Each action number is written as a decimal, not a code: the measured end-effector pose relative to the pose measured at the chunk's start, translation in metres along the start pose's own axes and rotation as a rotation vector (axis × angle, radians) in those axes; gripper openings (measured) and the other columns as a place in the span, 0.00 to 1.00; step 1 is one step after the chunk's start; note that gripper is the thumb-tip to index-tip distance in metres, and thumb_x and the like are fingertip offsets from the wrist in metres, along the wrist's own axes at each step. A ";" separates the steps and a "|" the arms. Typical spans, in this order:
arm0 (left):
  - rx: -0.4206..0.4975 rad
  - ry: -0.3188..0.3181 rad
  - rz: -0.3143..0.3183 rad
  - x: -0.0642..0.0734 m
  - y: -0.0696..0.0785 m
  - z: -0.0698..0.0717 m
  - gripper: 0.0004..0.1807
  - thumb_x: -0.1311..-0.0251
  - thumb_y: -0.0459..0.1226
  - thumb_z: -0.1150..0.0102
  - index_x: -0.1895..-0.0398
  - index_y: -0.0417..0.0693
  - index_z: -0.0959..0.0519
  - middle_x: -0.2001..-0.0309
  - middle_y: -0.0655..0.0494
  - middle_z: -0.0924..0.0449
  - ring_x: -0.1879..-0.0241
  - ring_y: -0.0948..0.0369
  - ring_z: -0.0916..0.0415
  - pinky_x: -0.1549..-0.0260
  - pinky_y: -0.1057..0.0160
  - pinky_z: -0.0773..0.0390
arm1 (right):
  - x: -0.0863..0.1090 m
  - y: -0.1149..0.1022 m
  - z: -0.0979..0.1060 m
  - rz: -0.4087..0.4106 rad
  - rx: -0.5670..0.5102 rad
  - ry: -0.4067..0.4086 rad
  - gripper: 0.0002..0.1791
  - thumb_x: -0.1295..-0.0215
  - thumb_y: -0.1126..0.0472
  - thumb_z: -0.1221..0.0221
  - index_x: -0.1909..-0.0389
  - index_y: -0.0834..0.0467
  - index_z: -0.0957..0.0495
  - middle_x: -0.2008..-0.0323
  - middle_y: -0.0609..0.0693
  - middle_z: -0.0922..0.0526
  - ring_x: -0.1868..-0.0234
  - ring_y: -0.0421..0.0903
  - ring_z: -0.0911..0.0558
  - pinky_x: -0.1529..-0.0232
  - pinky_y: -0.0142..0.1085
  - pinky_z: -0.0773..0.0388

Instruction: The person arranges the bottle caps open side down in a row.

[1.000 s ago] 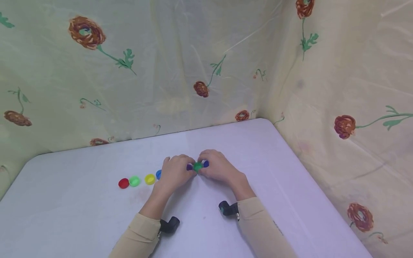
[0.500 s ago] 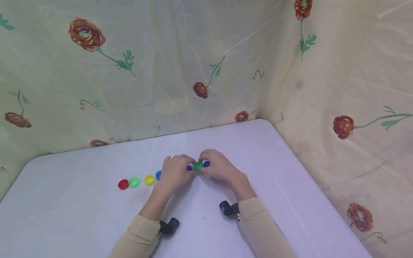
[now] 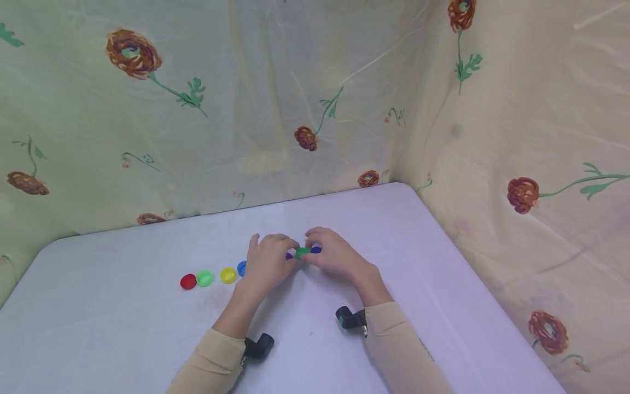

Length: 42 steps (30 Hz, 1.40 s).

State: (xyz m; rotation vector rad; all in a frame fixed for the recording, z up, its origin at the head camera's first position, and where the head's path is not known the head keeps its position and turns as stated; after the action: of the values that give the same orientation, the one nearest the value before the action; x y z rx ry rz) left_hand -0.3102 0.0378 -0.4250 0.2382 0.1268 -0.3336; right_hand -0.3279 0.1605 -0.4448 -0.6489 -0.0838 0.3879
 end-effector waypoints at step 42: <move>-0.008 -0.015 0.000 -0.001 -0.005 0.004 0.15 0.34 0.49 0.42 0.49 0.60 0.15 0.46 0.56 0.15 0.40 0.50 0.22 0.32 0.34 0.40 | 0.001 -0.005 0.010 0.044 -0.034 0.092 0.10 0.36 0.57 0.35 0.56 0.55 0.15 0.32 0.54 0.27 0.28 0.58 0.32 0.28 0.54 0.36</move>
State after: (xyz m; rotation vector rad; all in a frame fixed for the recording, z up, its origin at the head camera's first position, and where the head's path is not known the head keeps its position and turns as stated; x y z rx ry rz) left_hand -0.3124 0.0326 -0.4216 0.2274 0.1135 -0.3352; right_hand -0.3270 0.1630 -0.4335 -0.7023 0.0113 0.3998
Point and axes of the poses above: each hand's wrist, its own x-axis away from the middle knuckle, its own z-axis out of the back of the hand, y = z × x, the point moved 8 cm from there along -x, towards the middle knuckle
